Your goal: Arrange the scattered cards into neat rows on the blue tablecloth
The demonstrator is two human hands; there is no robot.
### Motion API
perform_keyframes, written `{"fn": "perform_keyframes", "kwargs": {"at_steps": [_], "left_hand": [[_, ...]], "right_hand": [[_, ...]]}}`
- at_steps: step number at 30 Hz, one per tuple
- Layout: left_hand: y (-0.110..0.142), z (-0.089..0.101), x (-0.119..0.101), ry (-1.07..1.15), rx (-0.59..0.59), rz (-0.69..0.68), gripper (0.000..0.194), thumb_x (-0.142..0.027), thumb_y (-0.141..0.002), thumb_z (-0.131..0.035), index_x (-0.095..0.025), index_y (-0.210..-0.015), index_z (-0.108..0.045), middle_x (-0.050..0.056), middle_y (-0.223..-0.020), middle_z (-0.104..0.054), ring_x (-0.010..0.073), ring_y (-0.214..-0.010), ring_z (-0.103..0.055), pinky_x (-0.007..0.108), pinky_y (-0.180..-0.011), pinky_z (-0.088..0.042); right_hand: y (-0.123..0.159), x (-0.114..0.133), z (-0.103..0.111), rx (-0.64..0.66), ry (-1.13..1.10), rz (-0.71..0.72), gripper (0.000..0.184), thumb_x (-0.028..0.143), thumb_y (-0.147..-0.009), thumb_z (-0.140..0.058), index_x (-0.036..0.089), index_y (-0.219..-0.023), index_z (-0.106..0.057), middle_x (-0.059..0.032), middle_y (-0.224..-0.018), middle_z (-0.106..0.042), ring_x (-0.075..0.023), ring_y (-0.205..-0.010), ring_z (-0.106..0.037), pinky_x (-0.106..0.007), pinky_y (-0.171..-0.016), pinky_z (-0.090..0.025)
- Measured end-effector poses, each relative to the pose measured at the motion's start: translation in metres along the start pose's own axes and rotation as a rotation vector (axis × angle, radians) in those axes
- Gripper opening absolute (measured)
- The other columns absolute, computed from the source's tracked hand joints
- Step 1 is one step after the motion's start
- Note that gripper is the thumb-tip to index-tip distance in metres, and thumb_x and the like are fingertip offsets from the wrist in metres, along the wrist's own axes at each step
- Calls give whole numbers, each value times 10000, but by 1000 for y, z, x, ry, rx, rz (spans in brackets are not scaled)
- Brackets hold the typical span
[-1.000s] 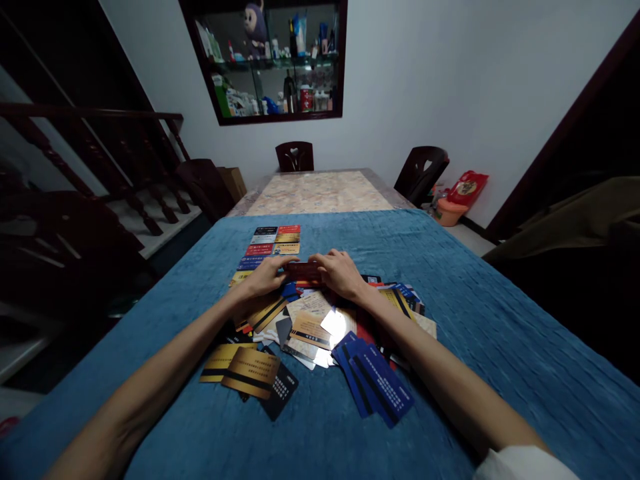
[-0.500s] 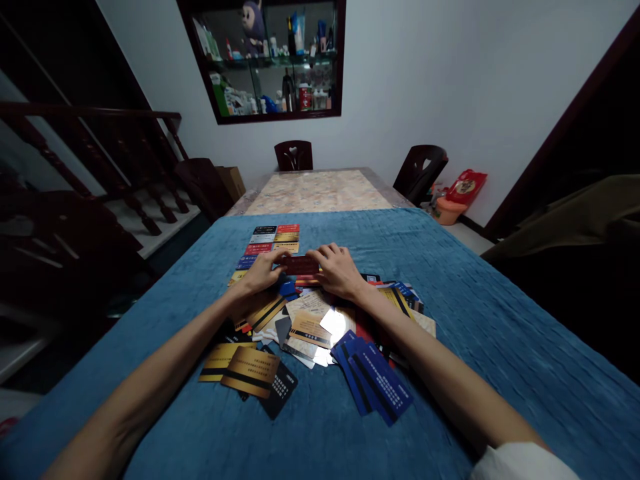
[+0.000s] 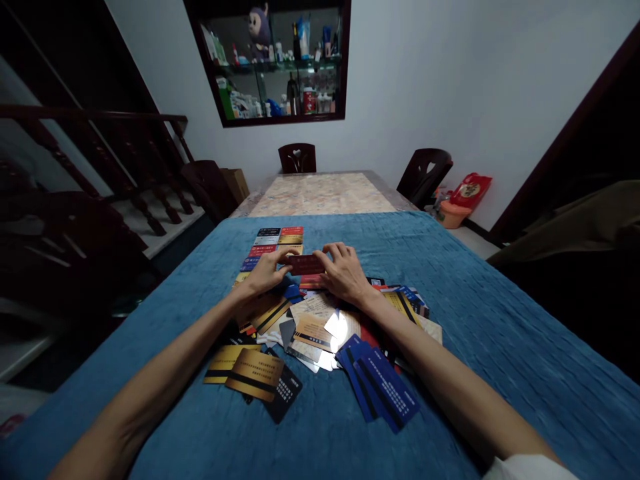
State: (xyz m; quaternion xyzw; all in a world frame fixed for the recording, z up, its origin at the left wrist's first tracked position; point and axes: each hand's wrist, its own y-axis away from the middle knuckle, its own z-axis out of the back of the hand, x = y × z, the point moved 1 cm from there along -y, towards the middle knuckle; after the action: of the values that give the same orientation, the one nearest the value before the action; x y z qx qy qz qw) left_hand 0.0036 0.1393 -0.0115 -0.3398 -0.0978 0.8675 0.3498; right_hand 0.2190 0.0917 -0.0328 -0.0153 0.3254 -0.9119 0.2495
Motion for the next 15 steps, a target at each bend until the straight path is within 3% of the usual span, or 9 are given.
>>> {"fn": "perform_keyframes", "kwargs": {"at_steps": [7, 15], "left_hand": [[2, 1, -1, -75, -31, -3, 392, -94, -777, -590, -181, -1159, -594, 30, -943, -715, 198, -882, -698, 340, -892, -538], [4, -1, 3, -217, -15, -139, 476, -99, -789, -620, -160, -1256, -544, 110, -1184, -664, 255, -1120, -626, 409, -1005, -501]], "right_hand": [[0, -5, 1, -14, 43, 17, 417, 248, -899, -534, 143, -1299, -581, -167, -1207, -583, -303, -1081, -429, -392, -853, -334], [-3, -5, 1, 4, 43, 33, 444, 280, -892, -554, 133, -1311, -568, -162, -1200, -596, -294, -1060, -450, -384, -827, -336]]}}
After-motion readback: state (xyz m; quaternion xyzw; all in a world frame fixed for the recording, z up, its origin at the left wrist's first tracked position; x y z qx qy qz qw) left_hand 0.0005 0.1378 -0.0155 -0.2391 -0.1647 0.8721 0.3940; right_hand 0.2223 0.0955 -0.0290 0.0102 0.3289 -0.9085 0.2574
